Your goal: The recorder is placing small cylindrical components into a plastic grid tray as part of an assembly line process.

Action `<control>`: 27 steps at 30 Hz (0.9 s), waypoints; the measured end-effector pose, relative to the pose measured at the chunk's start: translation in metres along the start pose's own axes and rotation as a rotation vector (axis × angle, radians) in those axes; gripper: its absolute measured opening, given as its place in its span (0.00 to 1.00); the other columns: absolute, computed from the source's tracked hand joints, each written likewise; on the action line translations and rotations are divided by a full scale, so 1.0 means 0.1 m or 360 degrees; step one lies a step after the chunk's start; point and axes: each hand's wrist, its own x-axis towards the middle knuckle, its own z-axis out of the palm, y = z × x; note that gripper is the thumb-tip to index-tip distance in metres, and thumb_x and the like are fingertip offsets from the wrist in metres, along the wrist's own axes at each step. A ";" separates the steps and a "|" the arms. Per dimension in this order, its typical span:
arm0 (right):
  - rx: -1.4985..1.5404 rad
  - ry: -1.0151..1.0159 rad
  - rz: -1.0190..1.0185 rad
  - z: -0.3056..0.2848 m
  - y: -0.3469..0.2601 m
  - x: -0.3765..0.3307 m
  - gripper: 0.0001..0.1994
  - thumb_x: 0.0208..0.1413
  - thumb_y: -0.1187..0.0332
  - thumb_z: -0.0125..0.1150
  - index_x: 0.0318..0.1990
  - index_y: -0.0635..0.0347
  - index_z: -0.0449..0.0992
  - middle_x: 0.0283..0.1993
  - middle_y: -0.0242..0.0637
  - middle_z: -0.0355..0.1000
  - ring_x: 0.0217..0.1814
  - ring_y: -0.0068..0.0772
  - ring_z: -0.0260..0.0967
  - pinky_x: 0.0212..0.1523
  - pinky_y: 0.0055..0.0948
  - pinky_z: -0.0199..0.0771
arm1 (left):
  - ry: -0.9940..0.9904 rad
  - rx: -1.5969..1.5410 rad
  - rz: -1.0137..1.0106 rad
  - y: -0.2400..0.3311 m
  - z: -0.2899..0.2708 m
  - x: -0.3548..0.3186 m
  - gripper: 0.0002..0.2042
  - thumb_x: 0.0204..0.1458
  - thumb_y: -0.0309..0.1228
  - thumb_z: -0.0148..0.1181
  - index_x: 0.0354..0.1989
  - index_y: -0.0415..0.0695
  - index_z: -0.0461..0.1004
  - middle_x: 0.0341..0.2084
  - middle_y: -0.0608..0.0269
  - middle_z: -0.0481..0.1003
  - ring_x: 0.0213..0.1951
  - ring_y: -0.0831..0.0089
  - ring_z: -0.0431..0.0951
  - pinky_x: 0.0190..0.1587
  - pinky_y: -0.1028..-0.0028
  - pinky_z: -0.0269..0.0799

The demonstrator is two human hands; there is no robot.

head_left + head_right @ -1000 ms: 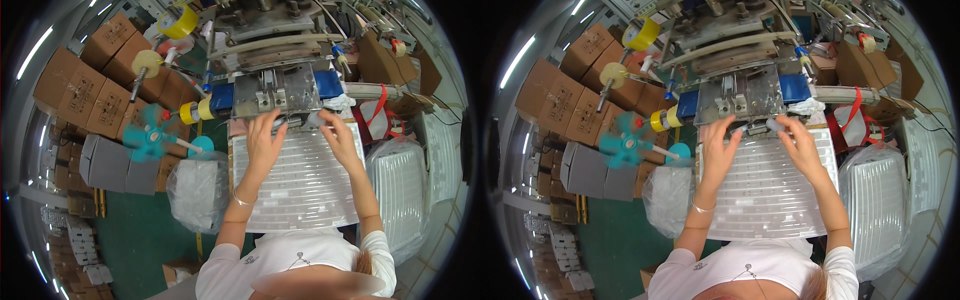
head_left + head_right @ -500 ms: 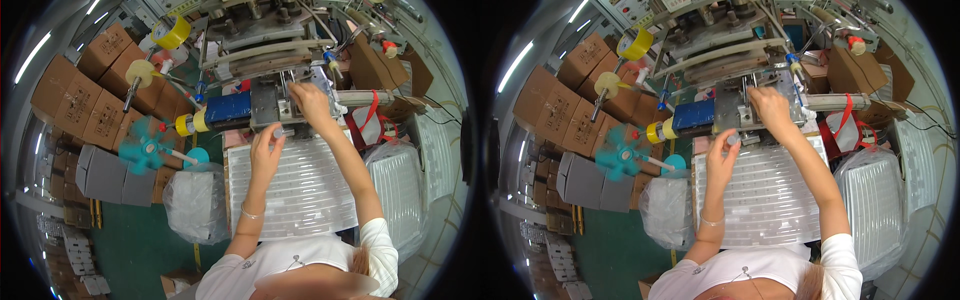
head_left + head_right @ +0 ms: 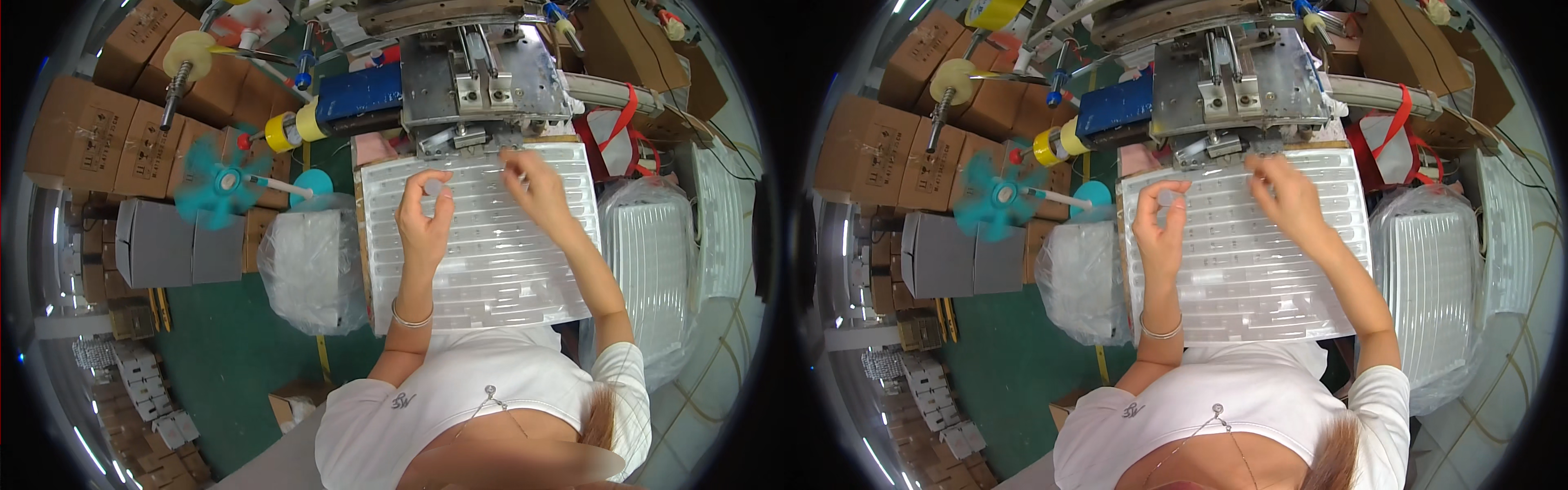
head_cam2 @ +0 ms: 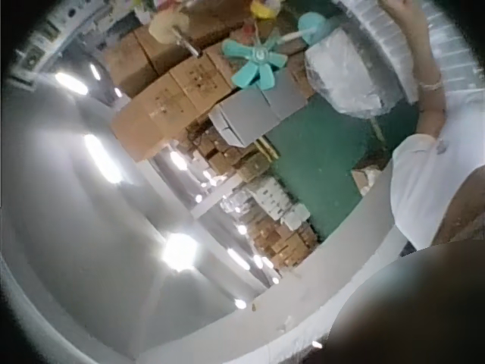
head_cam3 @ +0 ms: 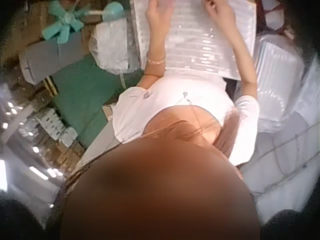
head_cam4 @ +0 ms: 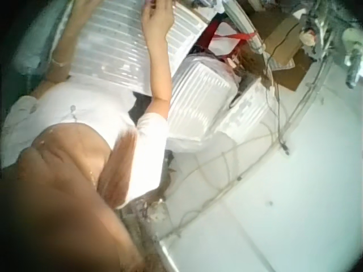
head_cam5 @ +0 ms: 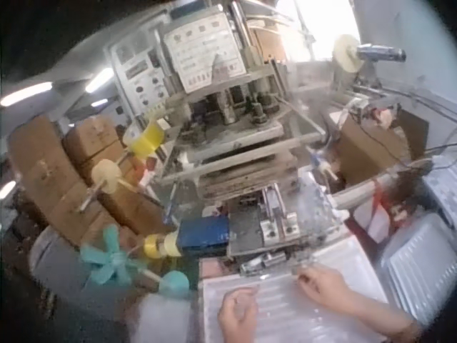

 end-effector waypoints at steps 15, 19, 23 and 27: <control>-0.0066 -0.1114 -0.0533 0.23 -0.38 -0.53 0.09 0.41 0.74 0.58 0.33 0.55 0.70 0.35 0.38 0.65 0.36 0.42 0.69 0.33 0.37 0.73 | -0.0103 -0.0078 0.0242 -0.15 -0.08 -0.14 0.08 0.39 0.16 0.45 0.29 0.38 0.67 0.31 0.55 0.74 0.34 0.66 0.74 0.41 0.71 0.68; 0.0333 -0.0831 -0.0278 -0.13 -0.51 -0.08 0.12 0.38 0.75 0.58 0.34 0.58 0.67 0.35 0.37 0.65 0.36 0.42 0.67 0.34 0.34 0.70 | -0.0190 0.0103 0.0390 0.01 -0.11 -0.09 0.07 0.39 0.17 0.46 0.29 0.37 0.66 0.31 0.53 0.73 0.34 0.61 0.74 0.42 0.69 0.69; 0.0375 -0.0678 0.0049 0.04 -0.13 -0.10 0.16 0.43 0.74 0.59 0.41 0.60 0.63 0.36 0.34 0.66 0.35 0.31 0.66 0.34 0.27 0.68 | -0.0201 0.0171 0.0198 -0.11 -0.21 -0.06 0.06 0.40 0.17 0.47 0.28 0.38 0.66 0.32 0.53 0.74 0.36 0.60 0.75 0.41 0.68 0.69; 0.0628 -0.0141 0.0316 -0.08 -0.04 0.04 0.11 0.52 0.70 0.58 0.40 0.61 0.65 0.39 0.30 0.68 0.36 0.20 0.65 0.33 0.19 0.65 | -0.0289 0.0332 0.0100 -0.24 -0.22 0.01 0.08 0.41 0.18 0.48 0.31 0.38 0.69 0.33 0.55 0.75 0.37 0.60 0.76 0.40 0.67 0.70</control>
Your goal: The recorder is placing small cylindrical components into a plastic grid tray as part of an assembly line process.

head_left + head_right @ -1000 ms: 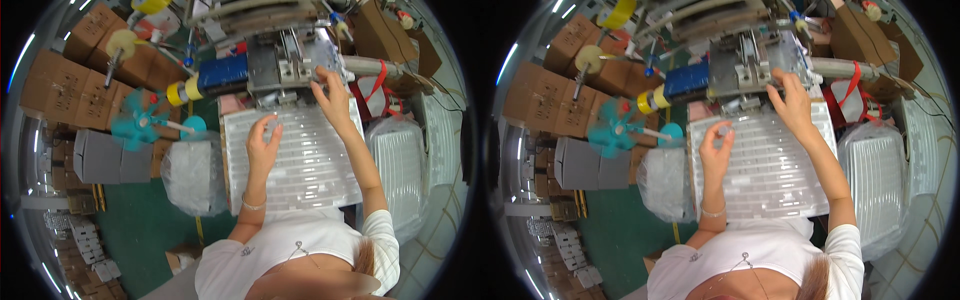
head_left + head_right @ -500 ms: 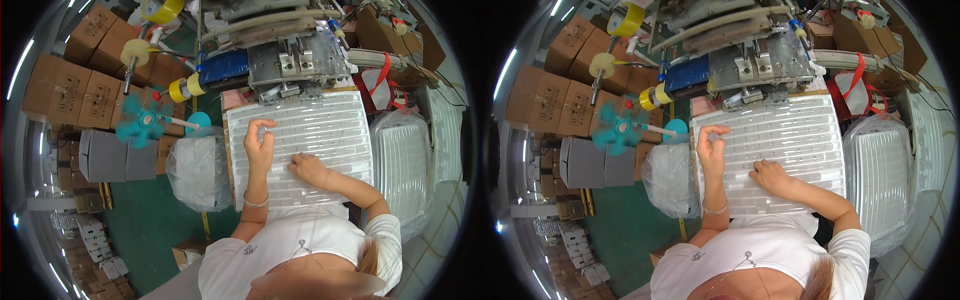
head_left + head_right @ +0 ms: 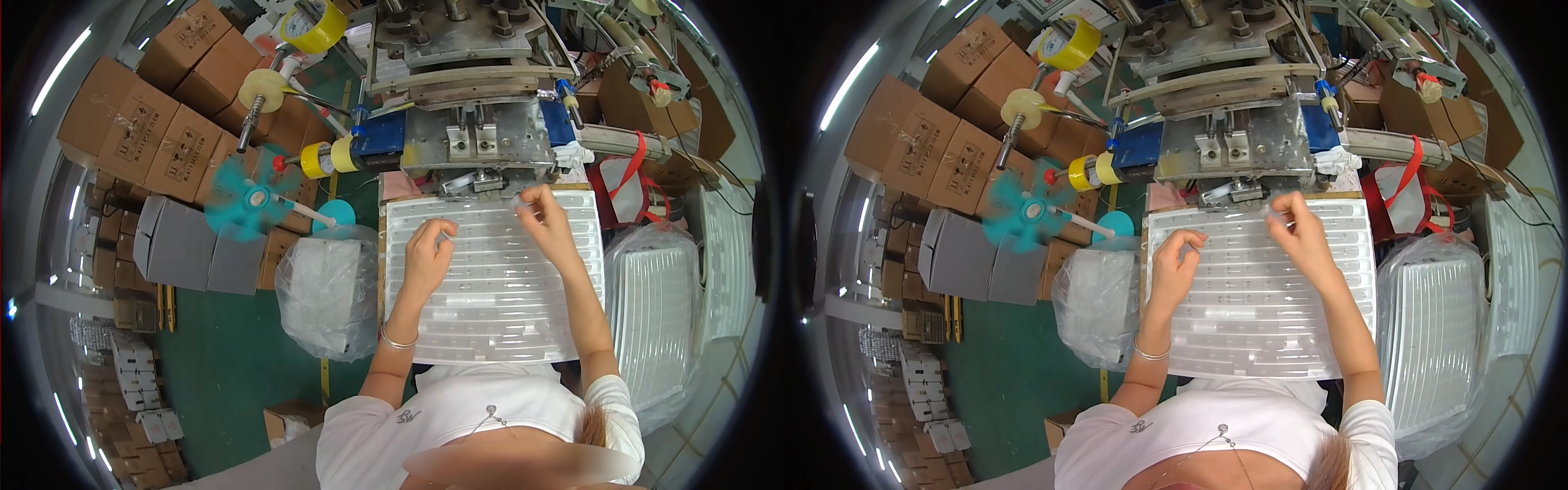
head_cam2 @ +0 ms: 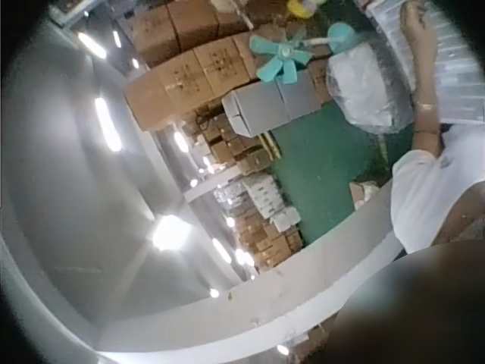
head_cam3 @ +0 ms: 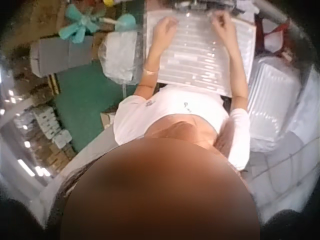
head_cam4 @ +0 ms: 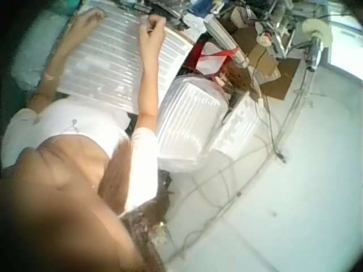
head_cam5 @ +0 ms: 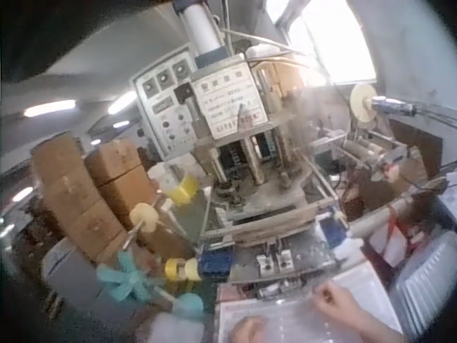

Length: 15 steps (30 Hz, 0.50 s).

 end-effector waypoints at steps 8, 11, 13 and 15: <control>-0.0021 0.0292 -0.0220 -0.19 -0.20 0.06 0.12 0.54 0.71 0.57 0.46 0.61 0.72 0.50 0.36 0.71 0.44 0.27 0.69 0.39 0.21 0.71 | 0.0404 0.0810 0.0431 0.30 0.25 0.59 0.17 0.44 0.28 0.56 0.46 0.45 0.73 0.37 0.55 0.75 0.34 0.60 0.75 0.36 0.63 0.70; -0.0115 0.0347 -0.0285 -0.22 -0.26 0.17 0.13 0.54 0.73 0.56 0.48 0.61 0.72 0.50 0.37 0.71 0.46 0.28 0.70 0.40 0.21 0.73 | 0.0498 0.1170 0.0616 0.32 0.26 1.08 0.18 0.46 0.37 0.59 0.47 0.46 0.73 0.34 0.54 0.75 0.30 0.63 0.75 0.32 0.63 0.68; -0.0058 0.0474 -0.0203 -0.22 -0.24 0.29 0.12 0.53 0.75 0.57 0.46 0.62 0.73 0.47 0.37 0.72 0.44 0.28 0.71 0.38 0.22 0.74 | 0.0558 0.1376 0.0711 0.32 0.32 1.41 0.19 0.46 0.42 0.60 0.46 0.46 0.74 0.32 0.55 0.74 0.28 0.64 0.75 0.31 0.63 0.66; -0.0249 0.0529 -0.0313 -0.23 -0.23 0.45 0.12 0.52 0.75 0.57 0.45 0.63 0.72 0.45 0.38 0.73 0.42 0.28 0.71 0.36 0.23 0.74 | 0.0051 0.1524 0.0644 0.26 0.38 1.62 0.20 0.45 0.46 0.61 0.44 0.48 0.75 0.28 0.57 0.75 0.25 0.63 0.76 0.28 0.65 0.66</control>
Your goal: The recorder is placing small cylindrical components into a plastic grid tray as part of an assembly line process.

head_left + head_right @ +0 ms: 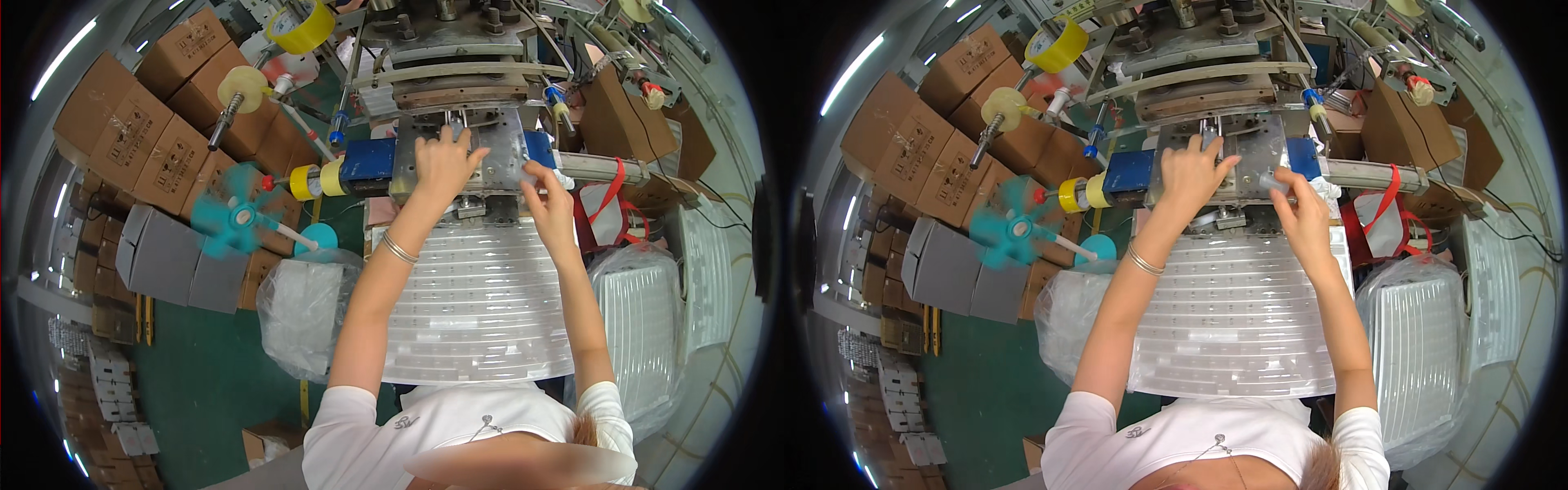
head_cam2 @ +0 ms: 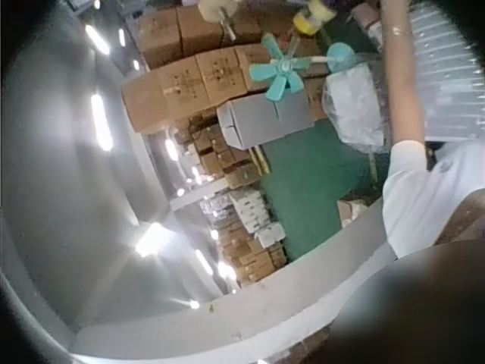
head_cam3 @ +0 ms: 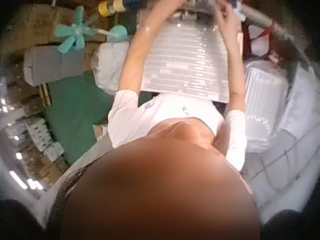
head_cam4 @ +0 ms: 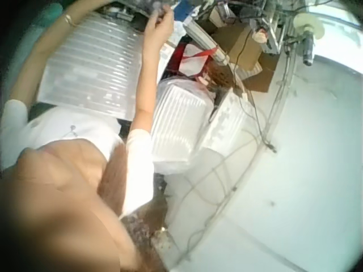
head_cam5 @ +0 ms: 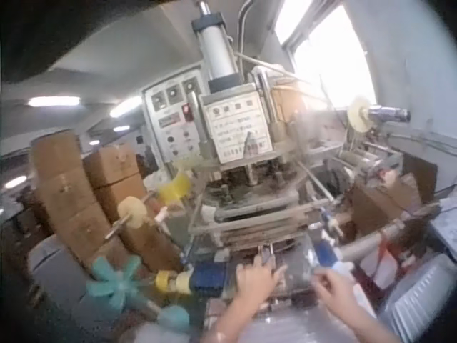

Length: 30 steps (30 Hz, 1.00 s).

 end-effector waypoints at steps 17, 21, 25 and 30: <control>-0.1065 0.0211 -0.0728 0.54 0.28 0.75 0.15 0.52 0.59 0.57 0.46 0.51 0.74 0.43 0.33 0.74 0.46 0.37 0.69 0.44 0.35 0.65 | -0.0020 -0.1695 -0.1114 0.01 -0.45 -1.61 0.13 0.48 0.31 0.63 0.42 0.41 0.76 0.36 0.54 0.77 0.40 0.64 0.77 0.42 0.73 0.70; -0.0667 0.0239 -0.0628 0.34 0.38 0.54 0.19 0.54 0.59 0.56 0.51 0.57 0.70 0.51 0.40 0.70 0.49 0.45 0.67 0.50 0.40 0.65 | -0.0128 -0.1373 -0.1014 0.11 -0.50 -1.78 0.16 0.47 0.32 0.64 0.44 0.42 0.73 0.34 0.56 0.77 0.36 0.64 0.77 0.37 0.71 0.70; -0.0310 -0.0253 -0.0255 0.15 0.14 -0.21 0.12 0.52 0.70 0.57 0.45 0.59 0.73 0.38 0.42 0.70 0.38 0.42 0.70 0.38 0.34 0.70 | -0.0448 -0.1032 -0.0598 0.25 -0.37 -2.15 0.13 0.45 0.32 0.64 0.38 0.44 0.72 0.28 0.59 0.76 0.30 0.63 0.76 0.32 0.68 0.68; -0.0406 -0.1028 -0.0417 0.07 0.10 -1.16 0.09 0.49 0.71 0.58 0.40 0.54 0.76 0.29 0.38 0.67 0.27 0.41 0.69 0.29 0.34 0.72 | -0.0831 -0.0557 0.0207 0.29 -0.17 -2.65 0.08 0.45 0.29 0.60 0.35 0.44 0.73 0.26 0.61 0.71 0.27 0.65 0.73 0.31 0.68 0.64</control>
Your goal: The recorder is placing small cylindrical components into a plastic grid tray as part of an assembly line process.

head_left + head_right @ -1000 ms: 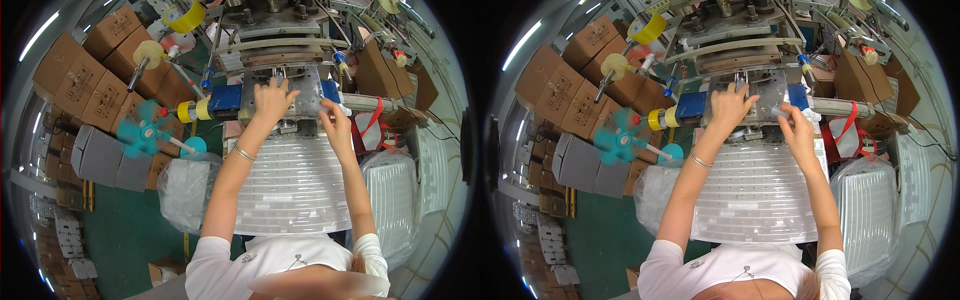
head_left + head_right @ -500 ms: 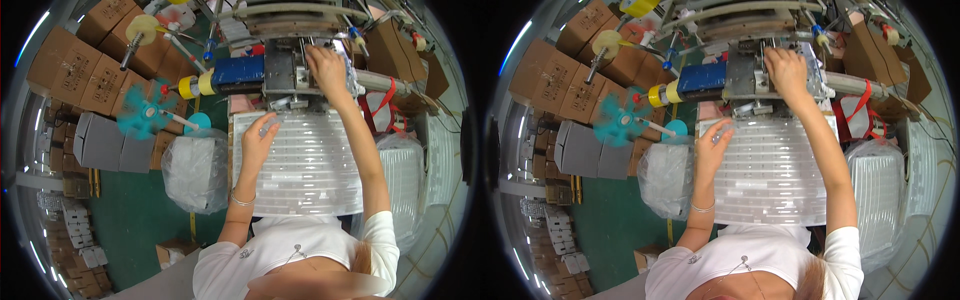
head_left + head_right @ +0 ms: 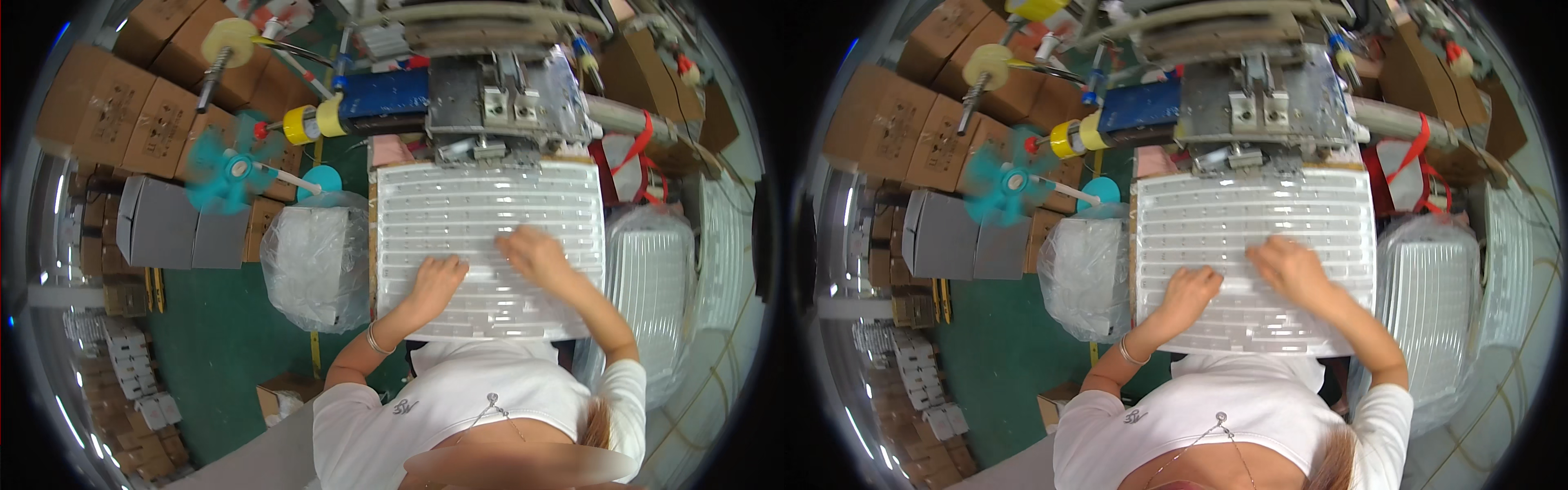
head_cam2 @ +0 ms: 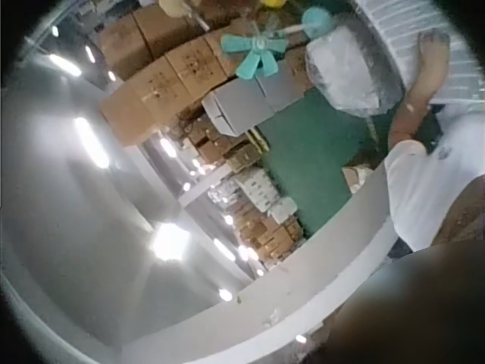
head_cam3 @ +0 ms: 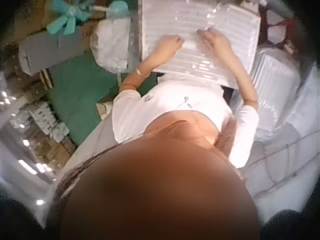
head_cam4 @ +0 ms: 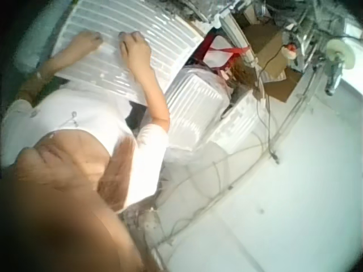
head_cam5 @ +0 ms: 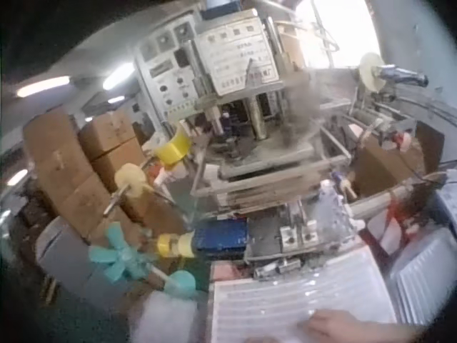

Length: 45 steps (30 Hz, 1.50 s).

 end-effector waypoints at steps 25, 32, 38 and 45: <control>0.0518 0.0337 0.0784 -0.38 0.42 0.16 0.08 0.51 0.75 0.55 0.40 0.61 0.70 0.45 0.35 0.71 0.34 0.25 0.66 0.29 0.23 0.69 | 0.0885 -0.0603 -0.0234 -0.09 -0.40 0.53 0.13 0.47 0.24 0.57 0.43 0.43 0.72 0.36 0.60 0.74 0.39 0.62 0.73 0.41 0.67 0.70; 0.0433 0.0742 0.0448 -0.65 0.31 0.30 0.15 0.52 0.79 0.54 0.49 0.62 0.71 0.53 0.36 0.68 0.47 0.25 0.68 0.41 0.20 0.71 | 0.1172 -0.0556 -0.0300 -0.15 -0.88 1.33 0.14 0.51 0.30 0.57 0.46 0.46 0.73 0.43 0.57 0.72 0.43 0.56 0.73 0.42 0.63 0.70; 0.0317 0.1039 0.0459 -0.82 0.39 0.53 0.14 0.52 0.76 0.59 0.47 0.63 0.72 0.48 0.38 0.72 0.40 0.27 0.71 0.41 0.23 0.74 | 0.1091 0.0272 -0.0353 -0.27 -1.27 2.33 0.17 0.47 0.41 0.61 0.43 0.47 0.74 0.37 0.54 0.71 0.31 0.59 0.76 0.31 0.63 0.70; -0.0318 0.1130 0.0052 -0.85 0.34 1.19 0.13 0.51 0.73 0.60 0.45 0.62 0.74 0.45 0.42 0.73 0.44 0.37 0.73 0.43 0.28 0.72 | 0.1143 -0.0234 -0.0138 -0.08 -1.23 1.86 0.13 0.45 0.34 0.63 0.40 0.47 0.74 0.29 0.61 0.72 0.27 0.61 0.76 0.28 0.66 0.70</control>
